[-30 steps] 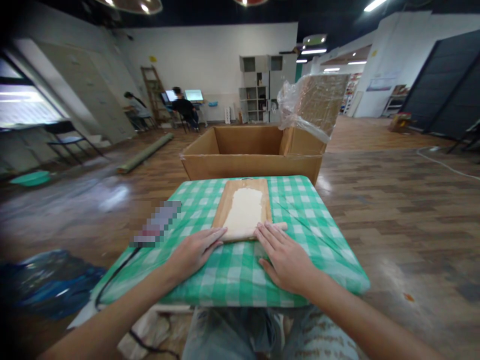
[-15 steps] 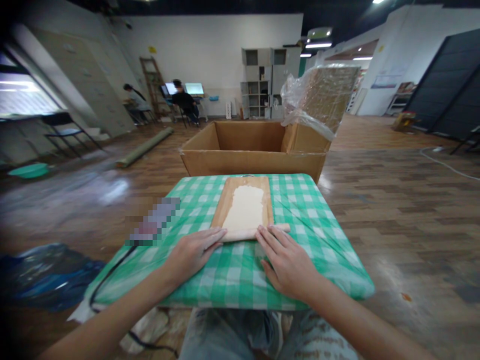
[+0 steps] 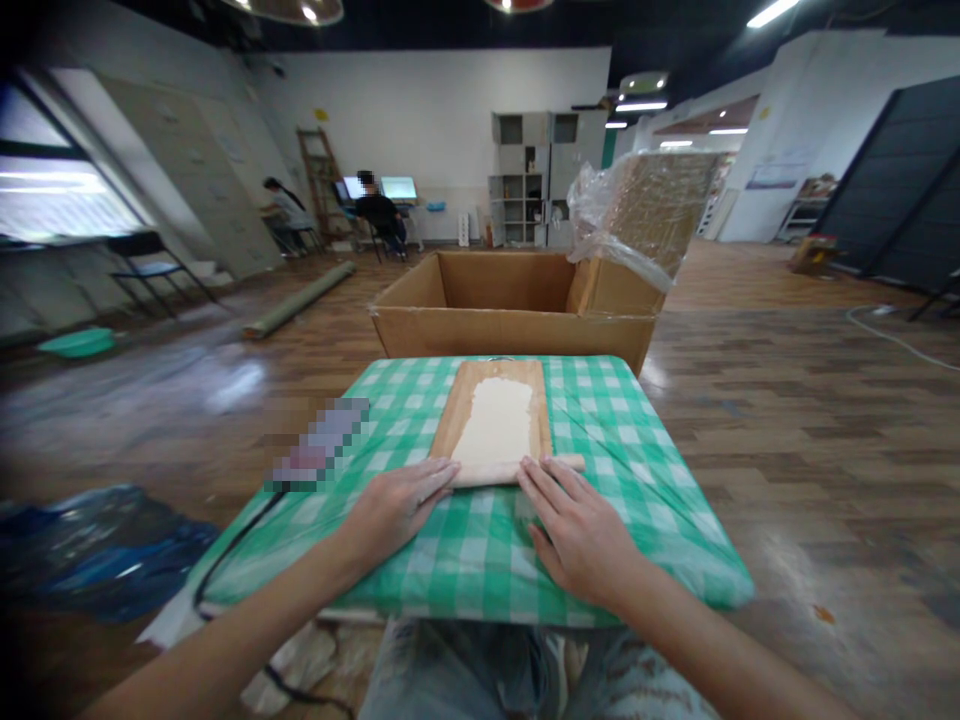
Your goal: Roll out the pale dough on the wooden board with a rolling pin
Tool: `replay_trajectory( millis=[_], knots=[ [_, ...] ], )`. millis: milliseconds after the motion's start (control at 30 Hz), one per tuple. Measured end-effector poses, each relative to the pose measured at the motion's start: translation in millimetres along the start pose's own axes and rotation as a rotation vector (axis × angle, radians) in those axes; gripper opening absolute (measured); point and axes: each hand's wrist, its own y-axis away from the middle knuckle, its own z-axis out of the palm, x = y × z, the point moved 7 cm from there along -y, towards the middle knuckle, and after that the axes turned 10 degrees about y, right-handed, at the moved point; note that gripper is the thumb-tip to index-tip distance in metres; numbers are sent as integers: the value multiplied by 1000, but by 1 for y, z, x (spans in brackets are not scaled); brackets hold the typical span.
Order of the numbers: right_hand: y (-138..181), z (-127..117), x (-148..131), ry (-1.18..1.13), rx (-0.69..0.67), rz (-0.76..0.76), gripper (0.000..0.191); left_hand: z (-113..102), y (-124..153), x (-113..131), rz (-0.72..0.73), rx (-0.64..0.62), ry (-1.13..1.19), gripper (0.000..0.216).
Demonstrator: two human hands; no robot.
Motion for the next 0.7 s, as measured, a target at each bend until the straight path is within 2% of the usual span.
replay_trajectory(
  millis=[200,333,433,500,567,700],
  knots=[
    [-17,-1,12,-6,-36,54,62,-12,-19,7,-41,-35,11,34],
    [-32,6,24,-21,-26,121,56,-17,-34,13,-19,-25,30,34],
    [-44,13,32,-1,-25,153,43,-23,-48,16,10,-2,79,32],
    [-54,14,40,38,-42,179,30,-32,-60,13,-4,55,134,30],
    [-65,13,53,91,-60,234,22,-45,-73,2,-65,169,188,30],
    [-93,9,88,109,-28,424,21,-63,-96,-42,-266,390,312,31]
  ],
)
